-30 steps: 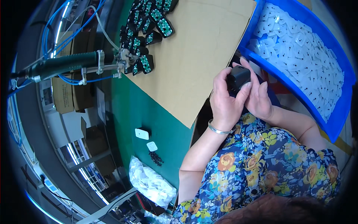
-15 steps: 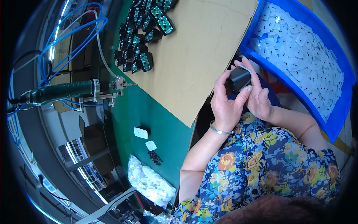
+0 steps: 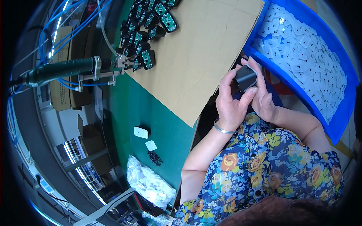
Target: The person assembles small electronic devices by inserting circuit boards into white plastic casings and securing them with a pneumatic screwdriver. They repeatedly pick up components from a blue bin and the table, align them, and fasten the casing before placing the finished unit aside.
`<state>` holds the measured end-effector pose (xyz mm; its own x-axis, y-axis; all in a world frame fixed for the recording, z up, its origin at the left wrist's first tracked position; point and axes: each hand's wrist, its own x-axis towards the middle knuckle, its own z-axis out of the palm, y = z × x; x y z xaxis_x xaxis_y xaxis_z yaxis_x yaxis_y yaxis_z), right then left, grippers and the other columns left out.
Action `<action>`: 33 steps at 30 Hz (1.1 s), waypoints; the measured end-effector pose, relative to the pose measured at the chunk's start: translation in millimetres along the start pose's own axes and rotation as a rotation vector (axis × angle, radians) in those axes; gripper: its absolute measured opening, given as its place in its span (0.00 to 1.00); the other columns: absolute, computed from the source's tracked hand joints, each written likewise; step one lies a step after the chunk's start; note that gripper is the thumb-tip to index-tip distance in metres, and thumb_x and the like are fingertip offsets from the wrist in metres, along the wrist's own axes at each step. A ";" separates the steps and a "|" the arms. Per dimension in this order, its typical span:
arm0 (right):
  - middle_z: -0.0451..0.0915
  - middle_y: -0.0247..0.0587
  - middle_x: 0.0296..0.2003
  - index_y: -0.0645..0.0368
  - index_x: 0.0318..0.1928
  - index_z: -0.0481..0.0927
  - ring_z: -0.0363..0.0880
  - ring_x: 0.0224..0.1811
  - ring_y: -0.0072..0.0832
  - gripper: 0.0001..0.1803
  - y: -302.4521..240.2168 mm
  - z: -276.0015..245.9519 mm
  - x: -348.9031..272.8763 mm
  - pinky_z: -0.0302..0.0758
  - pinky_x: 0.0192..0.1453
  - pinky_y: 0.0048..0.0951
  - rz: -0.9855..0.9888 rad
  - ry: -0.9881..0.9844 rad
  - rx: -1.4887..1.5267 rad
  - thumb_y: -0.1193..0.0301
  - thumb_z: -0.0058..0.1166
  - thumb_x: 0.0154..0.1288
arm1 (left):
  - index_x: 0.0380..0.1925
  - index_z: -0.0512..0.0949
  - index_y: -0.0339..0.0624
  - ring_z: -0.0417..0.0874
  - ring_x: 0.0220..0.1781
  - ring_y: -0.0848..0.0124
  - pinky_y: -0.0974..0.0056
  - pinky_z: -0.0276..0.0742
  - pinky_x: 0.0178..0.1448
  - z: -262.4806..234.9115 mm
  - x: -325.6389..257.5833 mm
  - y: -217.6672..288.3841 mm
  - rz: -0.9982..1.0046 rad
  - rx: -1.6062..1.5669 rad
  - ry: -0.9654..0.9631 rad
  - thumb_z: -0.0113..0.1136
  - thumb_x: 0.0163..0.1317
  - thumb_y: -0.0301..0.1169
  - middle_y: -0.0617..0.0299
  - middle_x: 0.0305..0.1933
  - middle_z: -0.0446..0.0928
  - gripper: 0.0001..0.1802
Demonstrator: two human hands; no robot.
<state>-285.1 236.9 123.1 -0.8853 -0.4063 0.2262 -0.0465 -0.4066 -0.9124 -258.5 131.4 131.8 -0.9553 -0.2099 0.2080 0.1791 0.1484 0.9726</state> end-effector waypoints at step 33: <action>0.43 0.53 0.66 0.69 0.66 0.34 0.43 0.68 0.35 0.52 1.0 -0.5 -0.4 0.41 0.69 0.33 -0.006 -0.087 -0.103 0.36 0.28 0.60 | 0.55 0.59 0.38 0.70 0.56 0.62 0.61 0.70 0.57 -7.1 -1.0 -2.4 0.126 0.047 -0.025 0.64 0.53 0.25 0.51 0.57 0.64 0.31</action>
<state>-285.0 237.1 121.9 -0.8418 -0.4749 0.2566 -0.1034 -0.3246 -0.9402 -256.4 124.4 130.0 -0.9317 -0.1630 0.3246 0.2870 0.2176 0.9329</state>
